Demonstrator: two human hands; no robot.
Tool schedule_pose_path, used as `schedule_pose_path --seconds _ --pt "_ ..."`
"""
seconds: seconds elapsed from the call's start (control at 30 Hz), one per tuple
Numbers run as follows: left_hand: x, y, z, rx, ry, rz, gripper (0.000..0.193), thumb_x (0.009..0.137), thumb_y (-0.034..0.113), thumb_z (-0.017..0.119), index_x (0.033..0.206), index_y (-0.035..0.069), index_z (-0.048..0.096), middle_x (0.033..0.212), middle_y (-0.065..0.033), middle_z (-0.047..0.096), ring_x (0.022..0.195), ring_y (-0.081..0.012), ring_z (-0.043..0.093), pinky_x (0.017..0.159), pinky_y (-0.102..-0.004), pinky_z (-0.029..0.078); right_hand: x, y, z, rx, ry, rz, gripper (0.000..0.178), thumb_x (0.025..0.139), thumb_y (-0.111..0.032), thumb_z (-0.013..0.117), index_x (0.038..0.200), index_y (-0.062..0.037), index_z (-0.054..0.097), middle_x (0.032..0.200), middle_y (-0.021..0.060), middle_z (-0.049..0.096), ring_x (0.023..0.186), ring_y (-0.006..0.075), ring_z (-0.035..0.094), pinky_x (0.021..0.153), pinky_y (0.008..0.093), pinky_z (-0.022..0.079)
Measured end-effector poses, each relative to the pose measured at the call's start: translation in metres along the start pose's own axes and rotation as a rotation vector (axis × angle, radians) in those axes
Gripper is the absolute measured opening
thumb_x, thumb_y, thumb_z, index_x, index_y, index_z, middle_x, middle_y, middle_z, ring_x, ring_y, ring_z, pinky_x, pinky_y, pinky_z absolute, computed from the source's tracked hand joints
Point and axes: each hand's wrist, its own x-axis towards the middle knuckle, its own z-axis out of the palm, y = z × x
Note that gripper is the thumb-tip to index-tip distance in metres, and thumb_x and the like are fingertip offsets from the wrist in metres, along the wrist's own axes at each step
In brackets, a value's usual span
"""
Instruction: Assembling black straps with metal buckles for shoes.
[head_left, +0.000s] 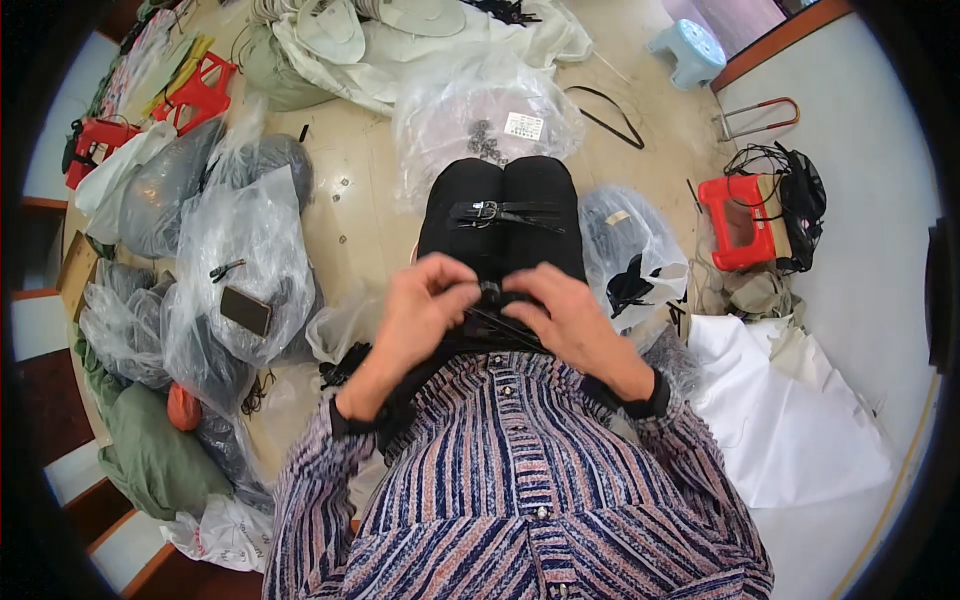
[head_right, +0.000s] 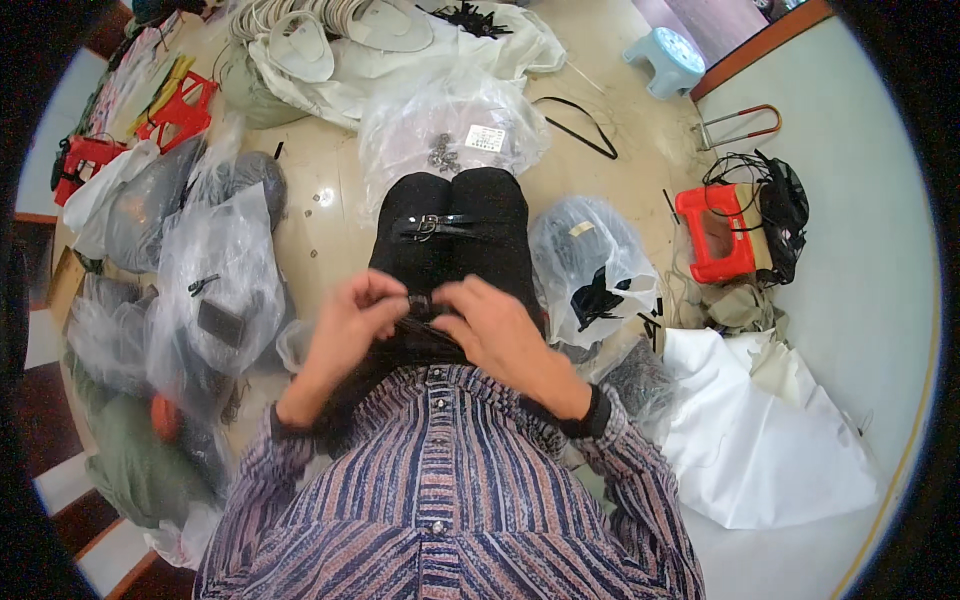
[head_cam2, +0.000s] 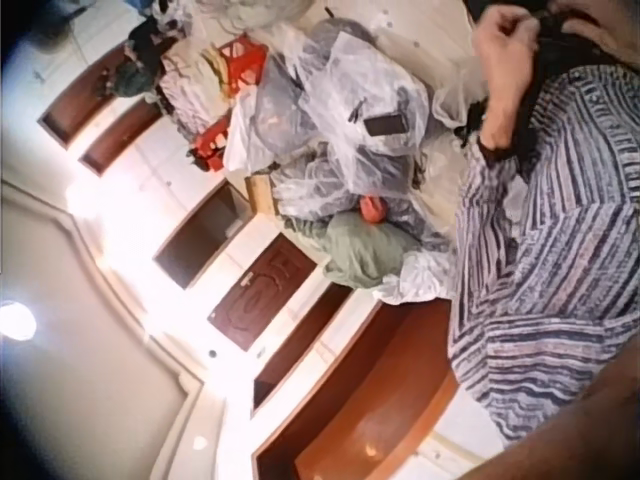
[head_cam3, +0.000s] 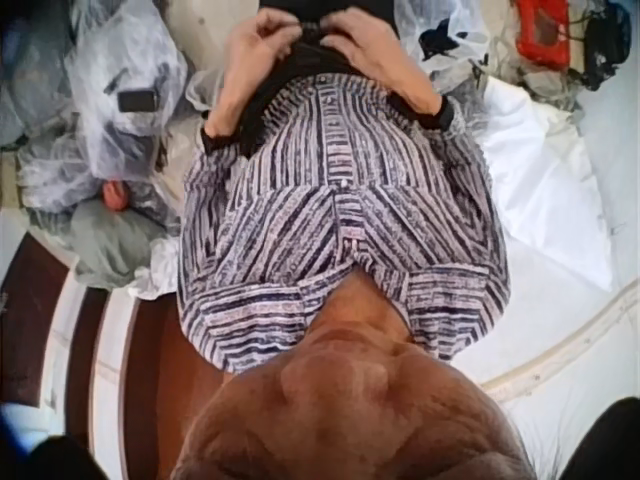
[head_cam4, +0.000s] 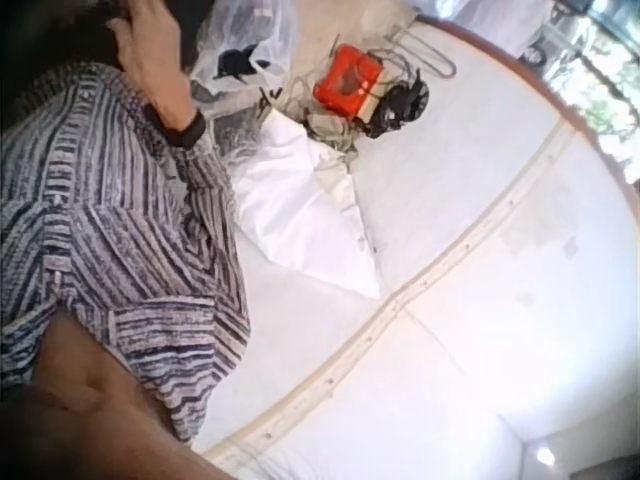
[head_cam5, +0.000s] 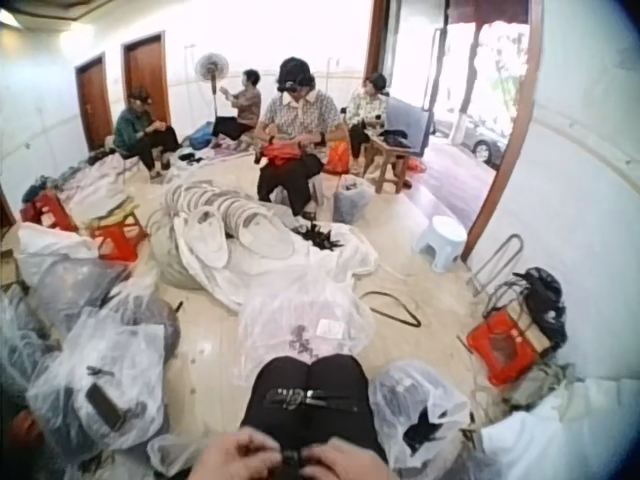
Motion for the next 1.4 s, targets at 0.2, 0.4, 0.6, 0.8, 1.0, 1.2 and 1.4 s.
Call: schedule_pose_path --seconds 0.2,0.4,0.6,0.8,1.0,1.2,1.4 --pt "0.072 -0.010 -0.001 0.021 0.048 0.063 0.005 0.077 0.005 0.062 0.080 0.001 0.061 0.063 -0.0016 0.058 0.051 -0.0068 0.053 0.044 -0.0192 0.041 0.045 0.039 -0.007 -0.621 0.186 -0.380 0.018 0.071 -0.012 0.060 0.089 -0.0064 0.058 0.079 0.0068 0.050 0.081 0.0230 0.047 0.071 0.0340 0.035" --pt "0.065 -0.029 -0.004 0.076 0.184 0.142 0.014 0.079 0.005 0.059 0.092 -0.002 0.059 0.072 -0.0037 0.058 0.053 -0.0078 0.052 0.047 -0.0197 0.042 0.028 0.037 0.017 -0.641 0.133 -0.307 0.015 0.068 -0.014 0.061 0.080 -0.0052 0.057 0.078 0.0071 0.048 0.080 0.0227 0.046 0.068 0.0329 0.037" --pt "0.051 -0.044 -0.017 0.152 0.212 0.149 0.016 0.080 0.003 0.057 0.095 -0.002 0.058 0.082 -0.0043 0.057 0.054 -0.0078 0.050 0.048 -0.0204 0.042 0.020 0.045 0.028 -0.876 0.005 -0.239 0.013 0.063 -0.008 0.057 0.074 -0.0044 0.054 0.076 0.0077 0.046 0.076 0.0215 0.045 0.064 0.0298 0.035" --pt "0.038 -0.022 -0.015 0.333 0.274 0.328 0.023 0.074 0.005 0.062 0.096 0.001 0.059 0.085 -0.0092 0.055 0.071 -0.0161 0.055 0.064 -0.0278 0.045 0.031 0.029 0.017 -0.718 0.099 -0.345 0.008 0.066 -0.010 0.053 0.072 -0.0050 0.053 0.074 0.0081 0.047 0.075 0.0222 0.046 0.064 0.0313 0.036" --pt "0.073 -0.002 0.017 1.027 0.007 0.789 0.063 0.060 0.012 0.067 0.118 0.001 0.044 0.118 -0.0154 0.042 0.115 -0.0317 0.036 0.097 -0.0411 0.028 0.057 0.053 0.003 -0.624 0.187 -0.335 0.019 0.069 -0.007 0.057 0.087 -0.0030 0.053 0.079 0.0099 0.049 0.077 0.0261 0.047 0.069 0.0344 0.039" --pt "0.111 -0.033 0.016 1.284 0.016 0.989 0.034 0.067 0.008 0.058 0.098 0.000 0.047 0.105 -0.0156 0.048 0.109 -0.0315 0.041 0.091 -0.0403 0.031 0.039 0.049 -0.015 -0.378 0.332 -0.128 0.021 0.072 -0.008 0.061 0.092 -0.0038 0.056 0.082 0.0119 0.051 0.082 0.0295 0.050 0.071 0.0377 0.041" --pt "0.063 -0.010 -0.091 0.753 0.255 0.543 0.018 0.074 0.003 0.052 0.090 0.002 0.045 0.092 -0.0182 0.048 0.087 -0.0383 0.046 0.073 -0.0439 0.038 0.014 0.058 -0.006 -0.236 0.326 0.099 0.014 0.078 -0.006 0.058 0.091 -0.0021 0.058 0.082 0.0115 0.056 0.077 0.0242 0.054 0.069 0.0310 0.044"
